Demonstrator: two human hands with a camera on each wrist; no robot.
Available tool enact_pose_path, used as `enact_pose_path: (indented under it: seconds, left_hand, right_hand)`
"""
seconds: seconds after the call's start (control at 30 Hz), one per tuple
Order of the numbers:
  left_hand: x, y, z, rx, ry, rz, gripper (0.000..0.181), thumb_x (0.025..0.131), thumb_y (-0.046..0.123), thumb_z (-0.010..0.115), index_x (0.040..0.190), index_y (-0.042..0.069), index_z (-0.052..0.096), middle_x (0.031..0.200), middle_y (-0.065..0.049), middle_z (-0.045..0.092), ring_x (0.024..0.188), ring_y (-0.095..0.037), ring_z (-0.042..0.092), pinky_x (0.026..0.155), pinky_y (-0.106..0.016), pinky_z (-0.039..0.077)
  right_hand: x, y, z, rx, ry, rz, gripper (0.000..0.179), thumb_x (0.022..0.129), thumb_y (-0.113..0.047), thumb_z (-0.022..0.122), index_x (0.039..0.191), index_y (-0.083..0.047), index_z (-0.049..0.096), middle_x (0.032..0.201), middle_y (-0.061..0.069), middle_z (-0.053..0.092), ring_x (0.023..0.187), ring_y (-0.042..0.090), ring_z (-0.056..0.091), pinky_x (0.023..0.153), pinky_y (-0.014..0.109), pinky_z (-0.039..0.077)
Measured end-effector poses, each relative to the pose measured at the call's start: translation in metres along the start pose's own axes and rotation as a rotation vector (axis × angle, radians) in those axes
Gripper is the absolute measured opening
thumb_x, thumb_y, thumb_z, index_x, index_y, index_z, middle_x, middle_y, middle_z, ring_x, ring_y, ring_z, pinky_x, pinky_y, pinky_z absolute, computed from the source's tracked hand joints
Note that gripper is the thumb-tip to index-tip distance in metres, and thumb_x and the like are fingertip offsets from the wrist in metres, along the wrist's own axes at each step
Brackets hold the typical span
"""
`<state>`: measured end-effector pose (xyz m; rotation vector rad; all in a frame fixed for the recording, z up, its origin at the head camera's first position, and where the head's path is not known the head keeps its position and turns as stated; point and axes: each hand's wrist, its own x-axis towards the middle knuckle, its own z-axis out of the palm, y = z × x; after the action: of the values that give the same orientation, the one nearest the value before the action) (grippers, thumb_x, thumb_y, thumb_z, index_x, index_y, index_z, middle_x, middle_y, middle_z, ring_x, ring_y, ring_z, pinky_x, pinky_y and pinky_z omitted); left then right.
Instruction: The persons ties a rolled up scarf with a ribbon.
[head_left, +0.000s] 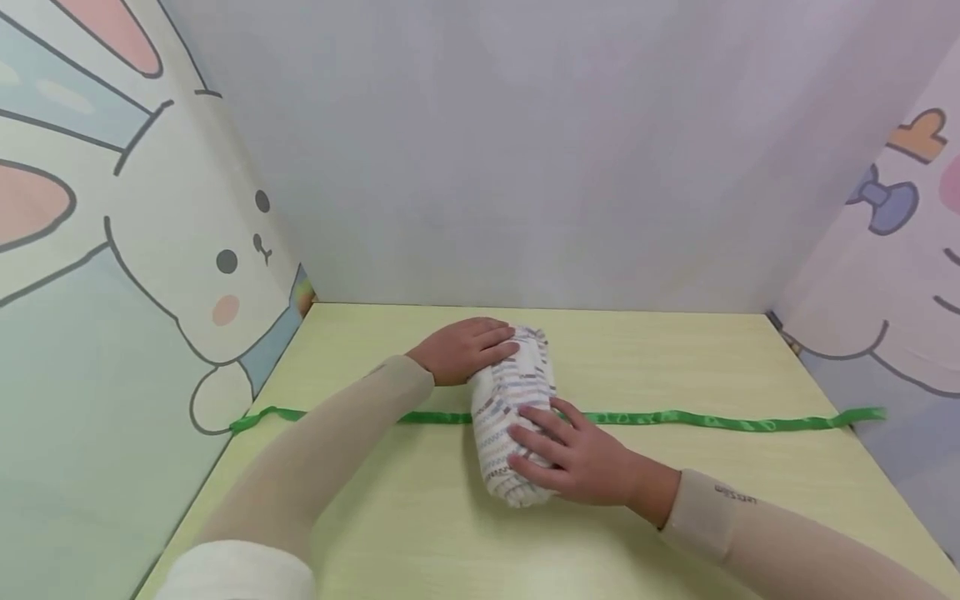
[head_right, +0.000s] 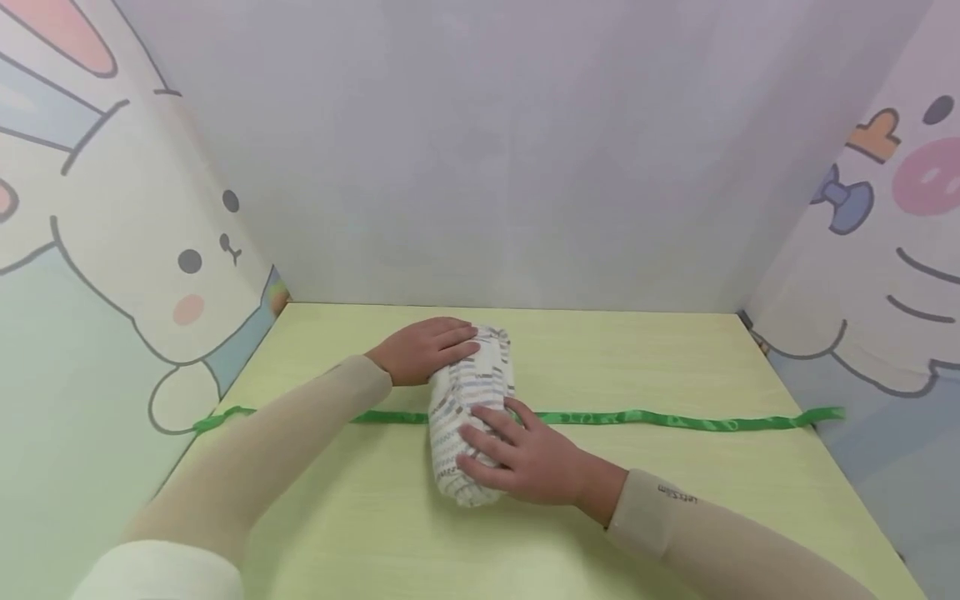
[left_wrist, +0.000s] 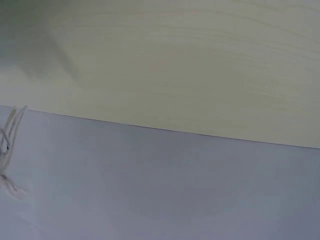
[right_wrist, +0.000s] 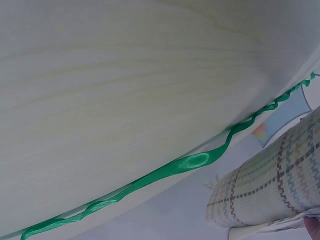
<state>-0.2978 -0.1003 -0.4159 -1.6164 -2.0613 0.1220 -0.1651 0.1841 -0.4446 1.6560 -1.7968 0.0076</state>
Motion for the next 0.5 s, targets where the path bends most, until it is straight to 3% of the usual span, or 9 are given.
enact_pose_path:
  seconds: [0.17, 0.33, 0.5]
  left_hand:
    - [0.005, 0.002, 0.009, 0.022, -0.072, 0.011, 0.053, 0.097, 0.022, 0.076, 0.143, 0.01, 0.055, 0.145, -0.012, 0.059, 0.135, -0.029, 0.053, 0.115, -0.04, 0.038]
    - [0.006, 0.001, 0.013, 0.055, -0.201, -0.017, 0.053, 0.1, 0.022, 0.072, 0.147, 0.011, 0.052, 0.15, -0.011, 0.055, 0.139, -0.027, 0.049, 0.118, -0.039, 0.035]
    - [0.01, 0.002, 0.015, 0.068, -0.299, -0.022, 0.055, 0.102, 0.022, 0.069, 0.151, 0.013, 0.047, 0.155, -0.009, 0.049, 0.143, -0.025, 0.045, 0.12, -0.038, 0.031]
  right_hand:
    - [-0.008, -0.001, 0.001, 0.003, -0.088, 0.014, 0.043, 0.104, -0.042, 0.061, 0.139, -0.019, 0.05, 0.145, 0.012, 0.055, 0.135, 0.039, 0.05, 0.095, 0.061, 0.051]
    - [-0.01, 0.004, 0.009, -0.02, -0.12, -0.003, 0.037, 0.107, -0.039, 0.055, 0.137, -0.019, 0.051, 0.144, 0.013, 0.054, 0.133, 0.039, 0.051, 0.094, 0.059, 0.053]
    - [-0.012, 0.004, 0.011, -0.022, -0.164, -0.012, 0.041, 0.105, -0.04, 0.059, 0.139, -0.02, 0.048, 0.142, 0.012, 0.054, 0.131, 0.038, 0.053, 0.091, 0.058, 0.055]
